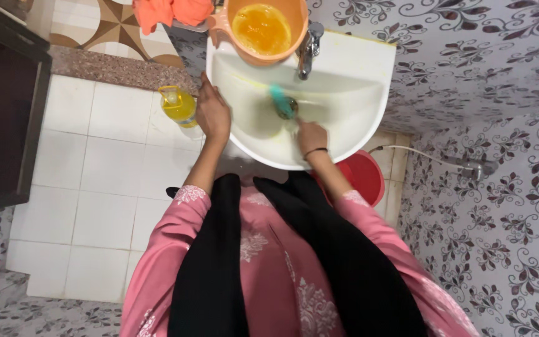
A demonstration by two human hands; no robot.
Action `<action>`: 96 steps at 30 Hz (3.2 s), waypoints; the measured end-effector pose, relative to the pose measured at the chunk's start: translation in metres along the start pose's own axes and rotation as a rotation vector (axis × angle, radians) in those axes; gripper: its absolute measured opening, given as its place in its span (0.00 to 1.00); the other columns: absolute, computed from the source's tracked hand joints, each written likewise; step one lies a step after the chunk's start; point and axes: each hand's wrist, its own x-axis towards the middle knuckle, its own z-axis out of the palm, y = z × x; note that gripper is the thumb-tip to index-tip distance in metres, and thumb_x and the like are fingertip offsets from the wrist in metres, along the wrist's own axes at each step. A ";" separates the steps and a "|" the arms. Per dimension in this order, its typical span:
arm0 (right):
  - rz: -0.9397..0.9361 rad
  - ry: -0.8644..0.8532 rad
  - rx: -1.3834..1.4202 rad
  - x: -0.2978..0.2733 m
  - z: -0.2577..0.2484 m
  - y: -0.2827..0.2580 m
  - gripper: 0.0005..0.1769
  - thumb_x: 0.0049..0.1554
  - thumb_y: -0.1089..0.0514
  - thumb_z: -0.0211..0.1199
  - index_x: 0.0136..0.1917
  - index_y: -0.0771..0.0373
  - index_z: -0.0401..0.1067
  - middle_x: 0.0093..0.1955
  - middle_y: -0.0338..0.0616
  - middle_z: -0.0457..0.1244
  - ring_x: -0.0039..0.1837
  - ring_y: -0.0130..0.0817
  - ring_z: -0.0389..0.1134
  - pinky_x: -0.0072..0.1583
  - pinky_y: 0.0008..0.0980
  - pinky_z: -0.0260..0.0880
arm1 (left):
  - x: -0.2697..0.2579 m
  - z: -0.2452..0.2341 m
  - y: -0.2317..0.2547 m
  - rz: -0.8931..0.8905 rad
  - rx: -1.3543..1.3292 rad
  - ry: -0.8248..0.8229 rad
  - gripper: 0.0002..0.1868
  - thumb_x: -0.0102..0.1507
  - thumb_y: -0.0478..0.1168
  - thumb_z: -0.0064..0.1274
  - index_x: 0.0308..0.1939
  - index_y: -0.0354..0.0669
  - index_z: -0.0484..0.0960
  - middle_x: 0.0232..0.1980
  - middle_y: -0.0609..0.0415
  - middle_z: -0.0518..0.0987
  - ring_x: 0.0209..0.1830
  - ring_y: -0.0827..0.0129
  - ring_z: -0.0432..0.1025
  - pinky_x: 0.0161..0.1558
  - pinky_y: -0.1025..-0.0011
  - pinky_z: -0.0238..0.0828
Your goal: The person scrubs a white bathroom sink using a blue scrub brush and a yellow cleaning solution. They repeatedly dip the brush into an orange bowl containing the solution and scrub the sink basin, faucet, and drain area.
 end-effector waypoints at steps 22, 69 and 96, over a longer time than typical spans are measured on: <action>0.193 -0.327 0.683 0.042 -0.046 -0.066 0.27 0.54 0.54 0.69 0.68 0.43 0.76 0.38 0.40 0.68 0.31 0.27 0.62 0.42 0.32 0.70 | 0.015 0.008 -0.042 0.207 -0.511 -0.123 0.29 0.73 0.34 0.46 0.78 0.34 0.58 0.78 0.39 0.62 0.79 0.49 0.58 0.75 0.58 0.54; 0.244 -1.009 0.317 0.025 -0.152 -0.014 0.31 0.47 0.54 0.72 0.65 0.37 0.78 0.27 0.41 0.59 0.28 0.32 0.53 0.31 0.33 0.54 | 0.021 -0.013 -0.055 0.210 -0.464 -0.428 0.50 0.60 0.34 0.55 0.81 0.38 0.42 0.76 0.32 0.64 0.68 0.39 0.69 0.63 0.56 0.69; 0.118 -0.464 -0.606 0.030 -0.120 0.053 0.12 0.56 0.54 0.68 0.52 0.54 0.87 0.42 0.47 0.71 0.39 0.40 0.70 0.42 0.41 0.71 | 0.025 -0.011 -0.056 0.083 -0.567 -0.570 0.54 0.59 0.34 0.56 0.82 0.42 0.37 0.75 0.34 0.68 0.68 0.44 0.71 0.66 0.60 0.67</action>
